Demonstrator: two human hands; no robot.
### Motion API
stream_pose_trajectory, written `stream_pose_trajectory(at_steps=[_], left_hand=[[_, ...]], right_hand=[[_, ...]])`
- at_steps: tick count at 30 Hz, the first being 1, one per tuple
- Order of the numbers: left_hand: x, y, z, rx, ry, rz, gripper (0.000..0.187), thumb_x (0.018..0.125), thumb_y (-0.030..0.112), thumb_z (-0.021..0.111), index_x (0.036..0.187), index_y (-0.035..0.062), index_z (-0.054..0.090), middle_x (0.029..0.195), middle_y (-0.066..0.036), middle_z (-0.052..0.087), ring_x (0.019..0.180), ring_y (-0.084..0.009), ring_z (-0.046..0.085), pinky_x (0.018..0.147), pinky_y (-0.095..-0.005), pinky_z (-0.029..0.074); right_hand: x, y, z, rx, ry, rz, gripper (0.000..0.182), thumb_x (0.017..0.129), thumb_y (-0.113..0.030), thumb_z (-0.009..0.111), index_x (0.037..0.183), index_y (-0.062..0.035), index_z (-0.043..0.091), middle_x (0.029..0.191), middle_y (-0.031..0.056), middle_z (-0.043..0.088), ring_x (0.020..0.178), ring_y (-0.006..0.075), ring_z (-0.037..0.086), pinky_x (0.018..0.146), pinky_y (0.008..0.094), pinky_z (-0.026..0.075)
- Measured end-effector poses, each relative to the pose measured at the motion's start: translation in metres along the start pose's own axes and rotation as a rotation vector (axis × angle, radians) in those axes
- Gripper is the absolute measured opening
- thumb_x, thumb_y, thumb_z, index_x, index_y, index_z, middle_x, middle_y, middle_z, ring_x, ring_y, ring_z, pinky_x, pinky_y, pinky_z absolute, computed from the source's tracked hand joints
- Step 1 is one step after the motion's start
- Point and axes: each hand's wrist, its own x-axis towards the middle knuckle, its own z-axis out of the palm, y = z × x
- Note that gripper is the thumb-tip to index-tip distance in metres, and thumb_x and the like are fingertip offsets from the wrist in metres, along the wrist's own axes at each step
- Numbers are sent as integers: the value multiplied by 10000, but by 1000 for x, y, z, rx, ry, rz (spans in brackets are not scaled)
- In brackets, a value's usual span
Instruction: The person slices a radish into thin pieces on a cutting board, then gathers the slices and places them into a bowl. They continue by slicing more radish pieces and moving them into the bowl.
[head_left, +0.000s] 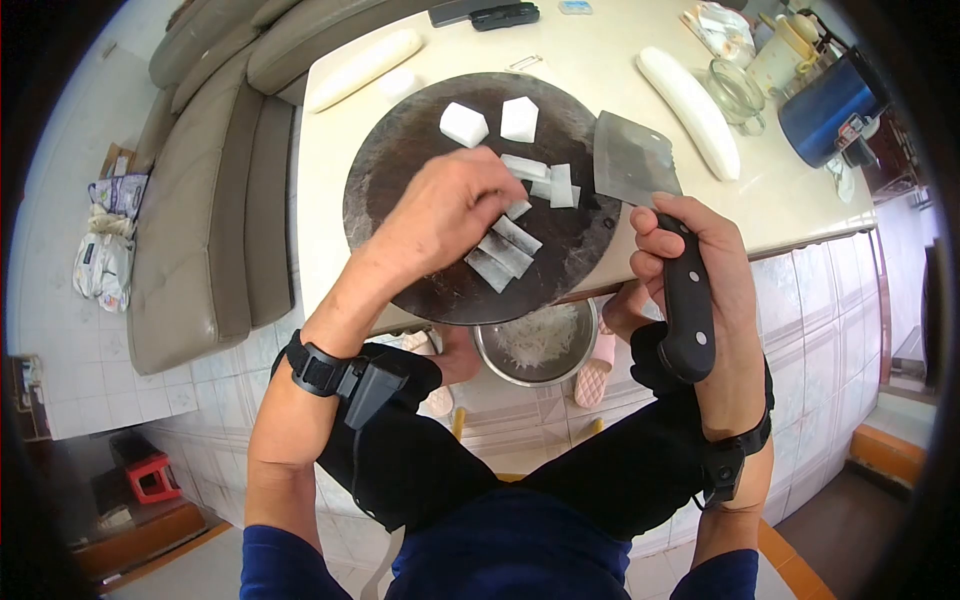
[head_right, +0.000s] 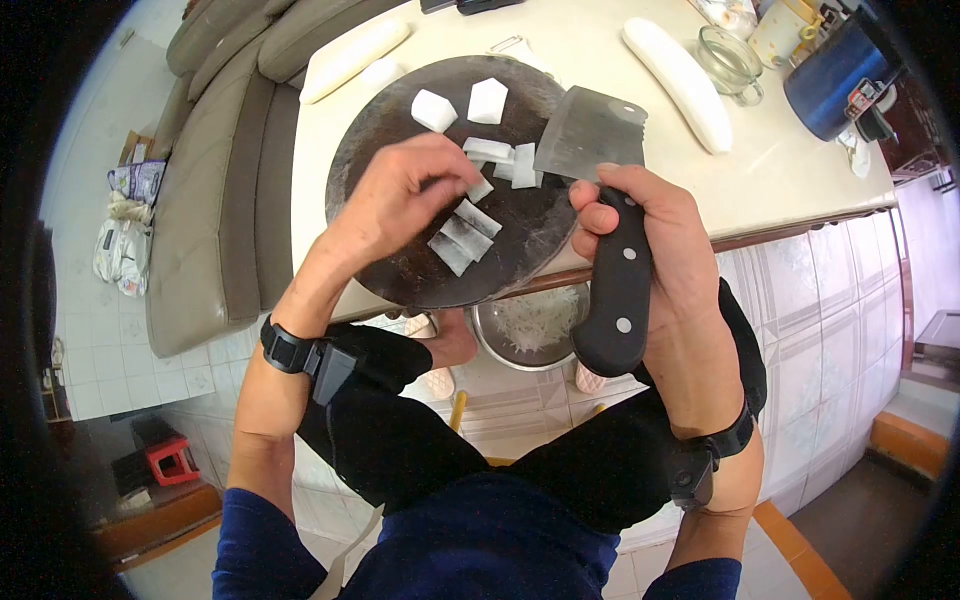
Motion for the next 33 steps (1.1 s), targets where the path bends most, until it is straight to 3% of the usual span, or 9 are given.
stream_pose_trajectory(at_steps=[3,8,15,21,23,24,28,30,33], left_hand=[[5,-4,-6,-14,110,-104,156,807,-34,641,951,13,680,864,-109,618,832,-285,606,740,-350,488],[9,-6,4,234,-24,71,210,783,-42,640,979,25,672,926,-112,583,892,-313,591,766,-389,478],[11,-2,4,328,-16,68,182,758,-22,666,929,31,628,957,-112,555,921,-327,568,774,-417,462],[9,-10,-5,290,15,-8,109,817,18,636,919,29,600,852,-112,600,823,-314,586,742,-389,466],[9,-9,-9,147,91,-208,100,859,42,628,952,24,600,813,-108,610,743,-255,596,710,-347,471],[9,-8,-11,104,117,-220,115,881,38,628,994,17,616,823,-73,634,717,-168,589,693,-291,476],[9,-20,-9,-145,177,-342,170,895,14,608,1061,16,643,812,-35,646,737,-117,598,701,-257,493],[9,-15,-7,-617,182,-427,227,905,7,594,1126,11,646,831,-25,663,758,-82,610,713,-224,508],[9,-1,-9,-660,24,-513,234,913,21,596,1141,21,651,850,-28,672,767,-80,626,701,-221,517]], right_hand=[[-1,-1,1,-16,-28,-24,84,896,-67,537,897,6,494,776,122,597,536,98,492,510,257,413],[0,2,1,6,-26,-36,78,895,-61,534,903,3,490,781,126,597,536,96,491,507,253,411],[0,2,1,9,-33,-50,85,894,-63,538,901,4,487,782,129,596,536,97,489,506,254,409],[-3,0,2,13,-13,-62,85,894,-66,541,896,0,489,784,127,598,534,98,490,505,256,414],[-4,0,2,14,-14,-63,84,894,-66,541,895,0,489,782,128,599,534,100,493,505,256,414],[-4,-1,2,14,-15,-64,84,894,-66,541,894,-1,489,780,129,600,534,102,496,505,256,415],[-3,0,0,20,-26,-67,84,892,-65,542,895,0,490,778,133,603,536,105,503,506,257,416],[-3,-1,-1,21,-35,-70,84,891,-65,545,898,-1,492,779,136,606,537,108,508,508,257,419],[-2,-1,-3,25,-39,-73,84,890,-66,547,899,-1,493,779,135,606,538,108,508,508,257,421]])
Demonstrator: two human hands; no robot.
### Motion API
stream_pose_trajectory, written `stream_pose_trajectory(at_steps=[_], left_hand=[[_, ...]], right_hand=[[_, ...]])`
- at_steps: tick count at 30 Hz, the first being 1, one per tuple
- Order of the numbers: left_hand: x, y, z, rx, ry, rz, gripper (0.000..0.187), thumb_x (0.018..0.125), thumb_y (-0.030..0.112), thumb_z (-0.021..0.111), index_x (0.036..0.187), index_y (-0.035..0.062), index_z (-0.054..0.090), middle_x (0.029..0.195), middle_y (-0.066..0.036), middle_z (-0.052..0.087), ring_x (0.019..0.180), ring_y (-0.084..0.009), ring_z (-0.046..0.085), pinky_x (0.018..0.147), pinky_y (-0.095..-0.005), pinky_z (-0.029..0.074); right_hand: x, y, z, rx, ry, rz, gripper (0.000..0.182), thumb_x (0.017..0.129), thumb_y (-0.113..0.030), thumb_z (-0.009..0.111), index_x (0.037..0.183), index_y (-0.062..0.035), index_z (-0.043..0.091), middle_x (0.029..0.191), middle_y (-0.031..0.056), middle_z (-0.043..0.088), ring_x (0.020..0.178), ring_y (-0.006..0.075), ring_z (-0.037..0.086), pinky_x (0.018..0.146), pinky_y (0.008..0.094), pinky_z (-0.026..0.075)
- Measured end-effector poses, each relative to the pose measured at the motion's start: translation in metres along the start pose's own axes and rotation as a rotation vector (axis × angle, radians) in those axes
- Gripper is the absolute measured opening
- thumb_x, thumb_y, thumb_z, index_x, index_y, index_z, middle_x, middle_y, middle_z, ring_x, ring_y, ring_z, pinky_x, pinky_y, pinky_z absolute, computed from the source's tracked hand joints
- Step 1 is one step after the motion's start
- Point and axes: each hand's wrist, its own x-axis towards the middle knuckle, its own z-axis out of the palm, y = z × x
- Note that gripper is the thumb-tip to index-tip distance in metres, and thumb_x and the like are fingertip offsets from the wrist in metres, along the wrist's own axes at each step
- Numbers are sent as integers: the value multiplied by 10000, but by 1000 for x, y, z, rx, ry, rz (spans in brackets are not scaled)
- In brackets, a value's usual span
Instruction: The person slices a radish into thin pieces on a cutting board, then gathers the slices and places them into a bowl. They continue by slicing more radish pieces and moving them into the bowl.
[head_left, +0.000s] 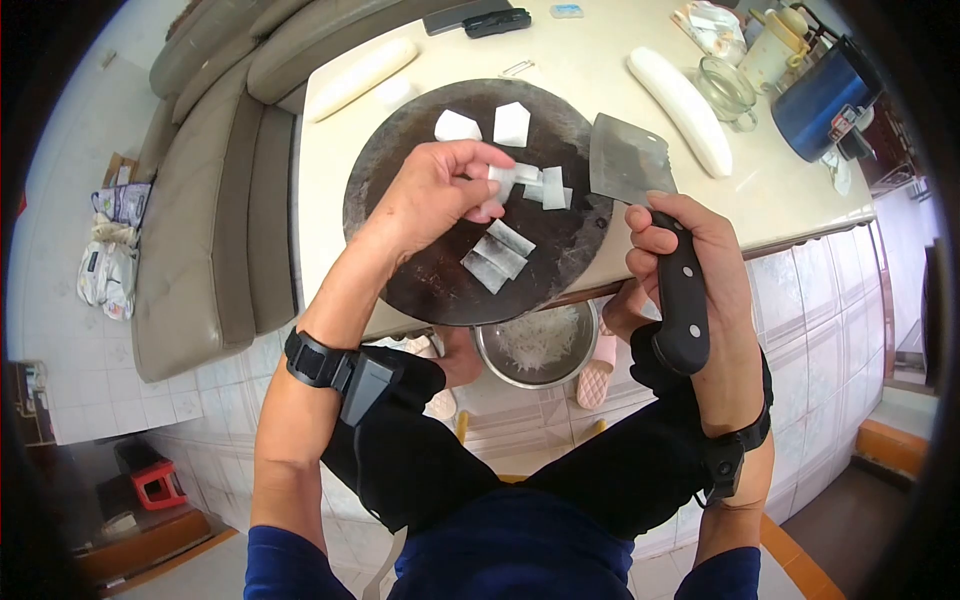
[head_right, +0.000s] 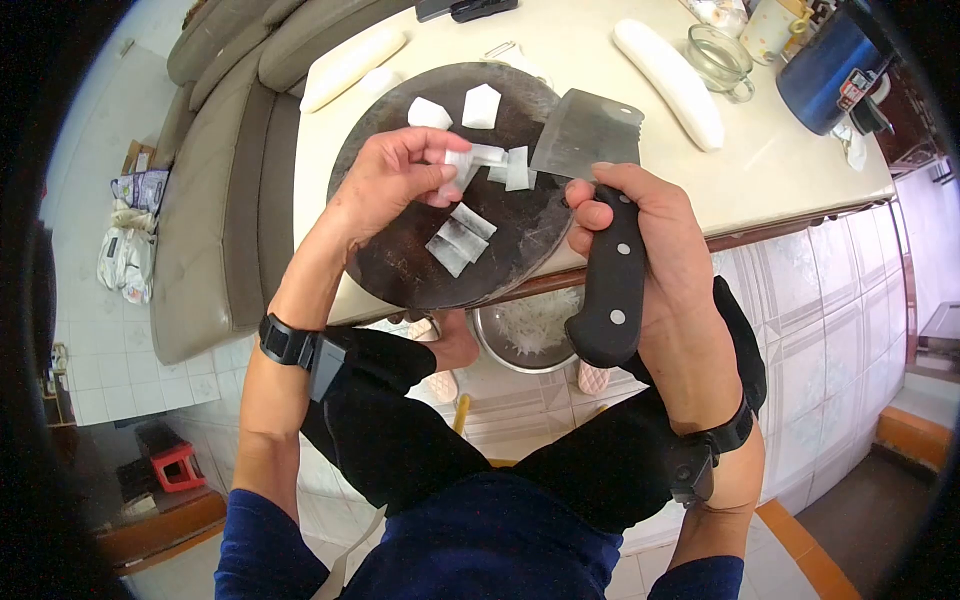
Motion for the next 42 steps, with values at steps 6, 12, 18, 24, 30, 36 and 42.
stream_pose_trajectory(at_steps=[6,12,18,24,30,36,42], left_hand=[[-3,-1,6,113,18,8,191,897,33,630,1082,9,664,855,-12,673,734,-75,626,665,-214,517],[-7,0,10,-30,4,8,222,875,-15,627,1096,-1,647,885,-8,652,753,-78,639,697,-220,539],[-7,0,-1,35,24,28,237,873,-22,624,1108,2,643,903,-7,636,773,-86,644,707,-221,543],[-18,3,-23,-9,105,30,217,863,-11,647,1079,9,651,933,-16,661,791,-79,640,713,-220,536],[-43,7,-35,71,-20,-79,180,830,-15,678,1007,12,664,849,-11,660,745,-75,634,670,-210,528],[-64,-5,-17,-34,-108,-119,193,833,-62,656,1021,-18,651,834,7,607,739,-71,627,691,-208,537],[-78,-18,-8,39,-137,-217,166,824,-97,655,959,-14,605,860,-21,623,775,-101,656,699,-231,561]], right_hand=[[-1,1,2,-12,7,9,85,895,-71,540,896,3,498,778,131,605,540,107,507,510,259,422],[-1,1,2,-15,14,0,80,895,-70,539,890,1,502,774,125,601,536,105,496,512,262,422],[0,0,0,-29,16,31,78,894,-67,543,891,0,503,775,124,601,535,103,494,510,266,421],[-1,-2,-2,-3,-10,23,72,893,-65,545,885,-5,507,769,118,603,535,97,496,509,265,420],[-3,-2,0,-29,26,-2,77,900,-75,539,878,-7,511,760,108,602,535,91,490,508,250,408],[-1,-1,-1,-40,-13,22,97,903,-88,537,859,-5,510,749,96,595,529,89,469,507,242,396],[-2,0,4,-62,51,16,97,903,-92,534,854,-11,512,737,92,592,517,92,459,507,248,407]])
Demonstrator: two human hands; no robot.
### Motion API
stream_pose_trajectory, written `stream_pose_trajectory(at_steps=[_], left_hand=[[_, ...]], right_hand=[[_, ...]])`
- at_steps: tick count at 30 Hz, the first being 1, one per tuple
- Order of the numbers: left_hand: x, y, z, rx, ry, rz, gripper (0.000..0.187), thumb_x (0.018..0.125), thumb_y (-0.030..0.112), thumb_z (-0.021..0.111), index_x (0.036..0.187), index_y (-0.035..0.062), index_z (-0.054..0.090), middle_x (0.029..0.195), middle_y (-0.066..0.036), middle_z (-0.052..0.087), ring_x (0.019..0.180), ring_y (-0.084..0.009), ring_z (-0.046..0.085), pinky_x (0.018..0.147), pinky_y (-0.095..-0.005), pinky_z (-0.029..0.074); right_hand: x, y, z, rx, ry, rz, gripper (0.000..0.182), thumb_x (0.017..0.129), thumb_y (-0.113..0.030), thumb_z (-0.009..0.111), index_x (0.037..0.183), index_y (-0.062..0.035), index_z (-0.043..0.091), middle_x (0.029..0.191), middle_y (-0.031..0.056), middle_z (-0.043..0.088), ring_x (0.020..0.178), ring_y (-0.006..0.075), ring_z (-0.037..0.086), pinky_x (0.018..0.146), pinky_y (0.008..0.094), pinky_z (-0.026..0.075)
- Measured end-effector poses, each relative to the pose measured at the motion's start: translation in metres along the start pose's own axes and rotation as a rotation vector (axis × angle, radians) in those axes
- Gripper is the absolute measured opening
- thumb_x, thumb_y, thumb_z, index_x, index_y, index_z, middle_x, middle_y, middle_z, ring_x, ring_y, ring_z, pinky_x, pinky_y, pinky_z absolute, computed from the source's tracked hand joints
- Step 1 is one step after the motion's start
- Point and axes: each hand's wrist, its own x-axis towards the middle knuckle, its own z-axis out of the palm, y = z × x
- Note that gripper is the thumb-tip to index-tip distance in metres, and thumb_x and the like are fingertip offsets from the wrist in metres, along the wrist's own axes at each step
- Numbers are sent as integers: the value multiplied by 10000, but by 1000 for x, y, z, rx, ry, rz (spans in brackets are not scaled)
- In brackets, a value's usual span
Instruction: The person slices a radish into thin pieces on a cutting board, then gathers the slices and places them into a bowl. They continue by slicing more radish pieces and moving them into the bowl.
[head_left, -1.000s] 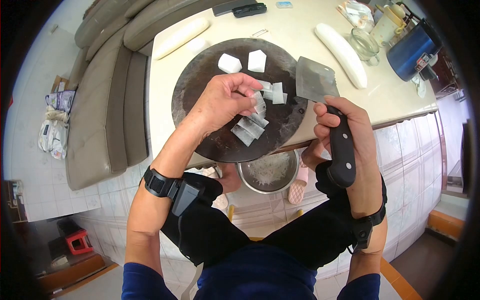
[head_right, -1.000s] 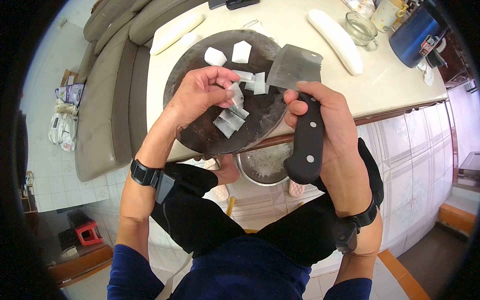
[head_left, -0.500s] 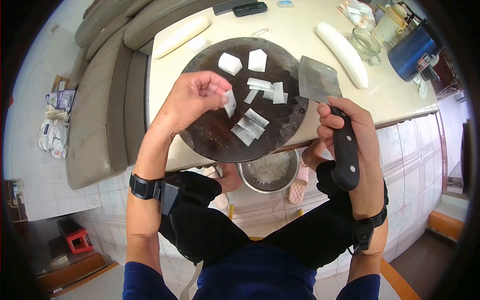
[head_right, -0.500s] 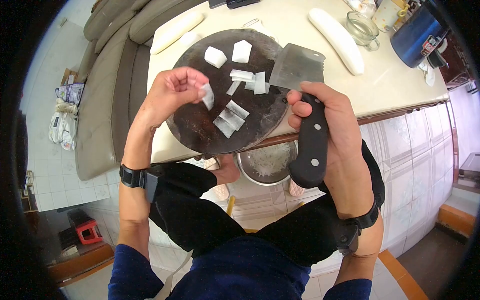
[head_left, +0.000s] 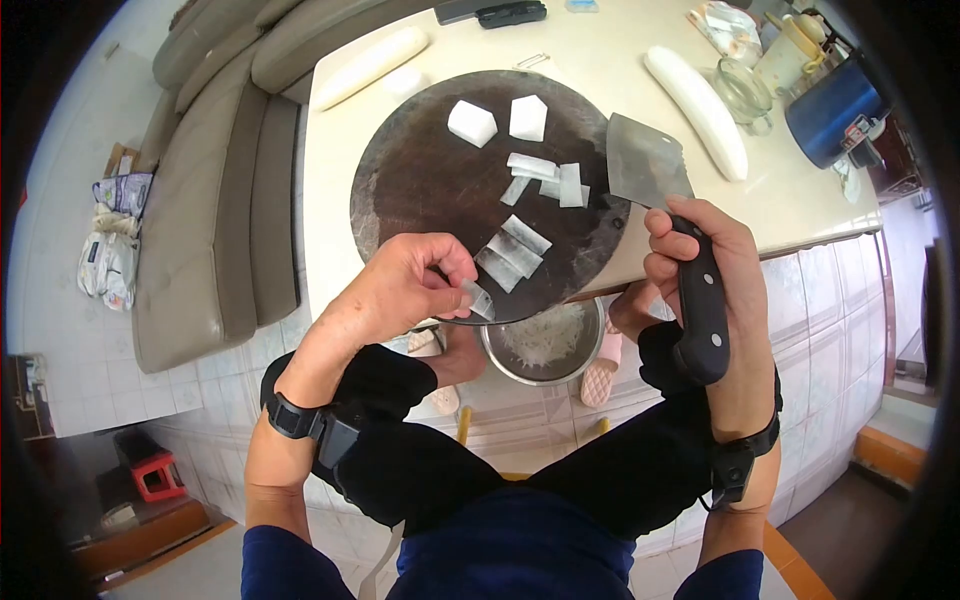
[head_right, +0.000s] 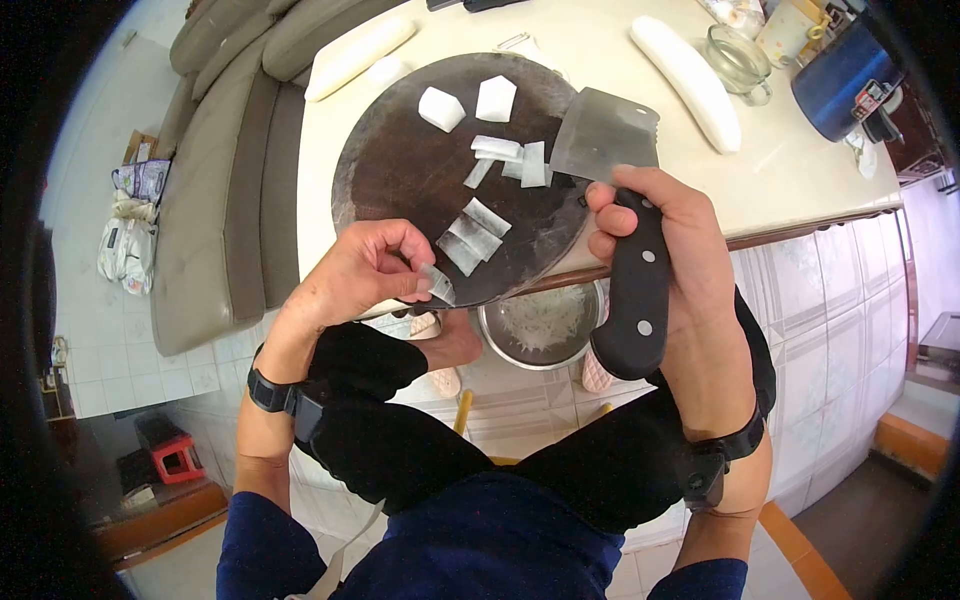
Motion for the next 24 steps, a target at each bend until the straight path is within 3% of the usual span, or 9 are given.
stream_pose_trajectory(at_steps=[16,24], left_hand=[[6,-2,5,133,126,-4,131,819,-47,678,945,-33,644,809,-37,638,726,-84,634,638,-234,533],[9,-3,9,24,147,-7,151,804,-29,701,947,-27,654,781,-38,633,690,-75,612,637,-229,531]], right_hand=[[3,4,3,47,-26,28,80,905,-81,540,879,-16,500,756,112,598,520,88,478,506,251,416],[1,4,4,42,-39,30,84,903,-83,543,889,-20,488,765,114,594,524,89,484,500,247,418]])
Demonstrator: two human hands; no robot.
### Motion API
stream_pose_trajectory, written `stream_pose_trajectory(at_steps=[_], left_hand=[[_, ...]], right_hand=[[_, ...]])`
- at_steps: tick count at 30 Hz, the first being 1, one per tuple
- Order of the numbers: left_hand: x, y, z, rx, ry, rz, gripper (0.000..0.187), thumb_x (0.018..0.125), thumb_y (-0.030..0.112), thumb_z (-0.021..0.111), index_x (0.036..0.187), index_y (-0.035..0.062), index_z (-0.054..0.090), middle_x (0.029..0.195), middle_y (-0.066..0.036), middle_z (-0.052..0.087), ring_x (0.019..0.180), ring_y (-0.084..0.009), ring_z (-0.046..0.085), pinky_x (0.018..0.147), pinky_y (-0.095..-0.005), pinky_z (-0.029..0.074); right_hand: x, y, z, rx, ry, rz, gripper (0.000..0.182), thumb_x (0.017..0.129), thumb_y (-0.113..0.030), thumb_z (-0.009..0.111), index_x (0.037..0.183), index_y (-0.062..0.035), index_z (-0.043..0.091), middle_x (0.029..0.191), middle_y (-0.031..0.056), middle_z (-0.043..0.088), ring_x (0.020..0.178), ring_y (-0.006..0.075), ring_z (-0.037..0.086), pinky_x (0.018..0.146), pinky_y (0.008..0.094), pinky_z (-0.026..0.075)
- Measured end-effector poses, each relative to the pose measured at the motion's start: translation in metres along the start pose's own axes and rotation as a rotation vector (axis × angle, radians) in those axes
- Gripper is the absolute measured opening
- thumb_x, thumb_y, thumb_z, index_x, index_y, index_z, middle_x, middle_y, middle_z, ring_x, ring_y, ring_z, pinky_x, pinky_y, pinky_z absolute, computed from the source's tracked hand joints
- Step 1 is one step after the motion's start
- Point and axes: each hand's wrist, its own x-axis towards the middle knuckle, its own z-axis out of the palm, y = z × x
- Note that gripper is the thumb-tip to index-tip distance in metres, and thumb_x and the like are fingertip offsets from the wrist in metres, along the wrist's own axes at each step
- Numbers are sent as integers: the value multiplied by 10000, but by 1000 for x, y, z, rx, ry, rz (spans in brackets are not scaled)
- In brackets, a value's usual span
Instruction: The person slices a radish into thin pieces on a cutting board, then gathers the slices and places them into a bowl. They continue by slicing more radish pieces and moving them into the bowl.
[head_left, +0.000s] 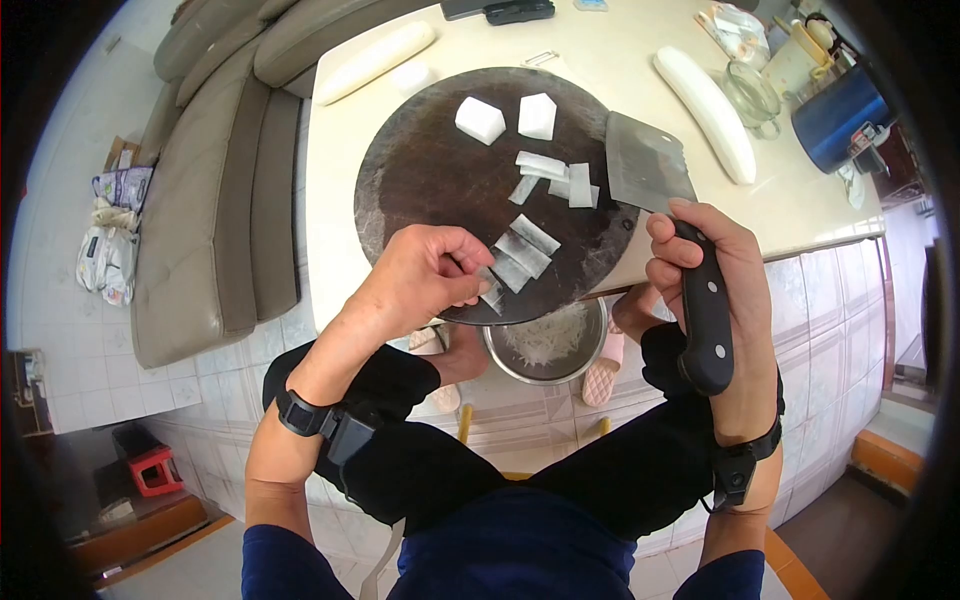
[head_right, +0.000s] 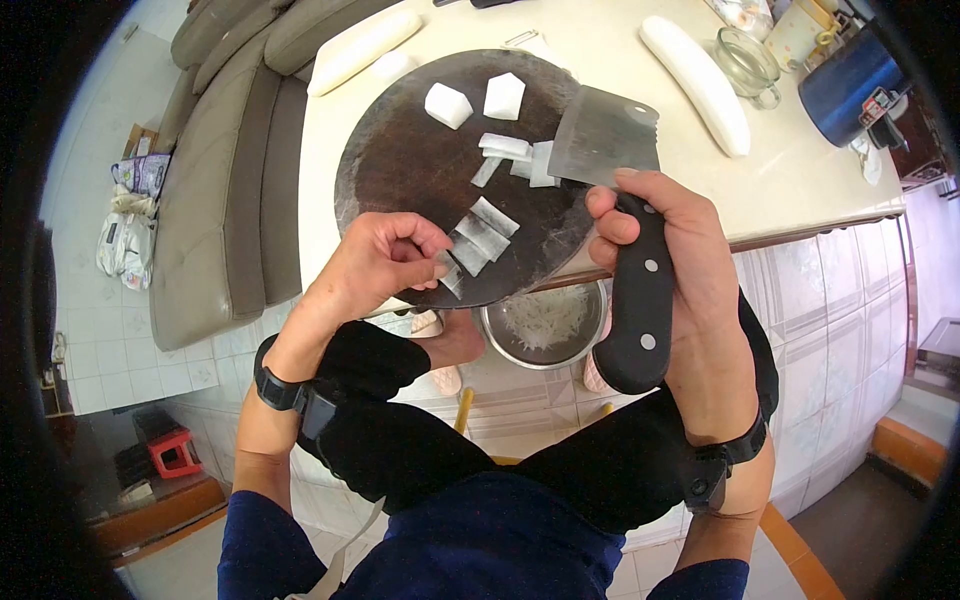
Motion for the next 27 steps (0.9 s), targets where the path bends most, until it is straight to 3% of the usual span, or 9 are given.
stream_pose_trajectory(at_steps=[5,10,17,20,22,23,27], left_hand=[[-1,5,4,233,46,71,148,826,-19,701,953,-11,627,761,-1,596,670,-56,604,604,-215,528],[-3,13,4,430,97,55,151,809,4,729,907,3,614,672,16,559,603,-44,531,520,-223,439],[6,15,-2,417,110,97,133,818,21,723,895,-1,616,658,31,533,584,-30,470,521,-223,413],[26,16,-2,349,209,237,133,834,73,717,895,-12,635,655,6,553,596,-53,501,543,-242,434],[46,21,5,530,365,428,178,839,135,717,895,-22,653,654,-40,580,605,-99,539,561,-268,452],[54,18,7,581,362,399,227,820,193,731,896,-11,668,695,-79,601,628,-172,573,590,-318,474],[61,22,15,741,401,448,212,804,198,726,885,10,670,763,-97,621,674,-244,604,629,-363,489]], right_hand=[[-2,-1,0,-3,-3,-9,88,904,-90,543,878,-22,492,764,107,592,525,85,482,503,249,426],[-3,-1,0,-16,-8,-14,93,907,-100,542,872,-26,498,762,98,593,522,86,479,505,247,426],[-4,-1,0,-12,-13,2,101,908,-106,544,856,-28,505,758,98,597,517,89,474,506,245,424],[-2,1,1,-4,-1,7,97,905,-97,546,856,-24,505,757,104,598,520,93,481,501,249,424],[0,2,1,-3,8,10,94,903,-92,547,858,-21,505,755,109,599,521,95,485,499,252,425],[0,3,1,-8,15,14,90,900,-87,547,862,-19,504,756,114,599,522,96,487,497,253,425],[2,3,-1,-3,5,16,81,895,-79,548,871,-18,502,758,119,599,521,95,489,499,255,429]])
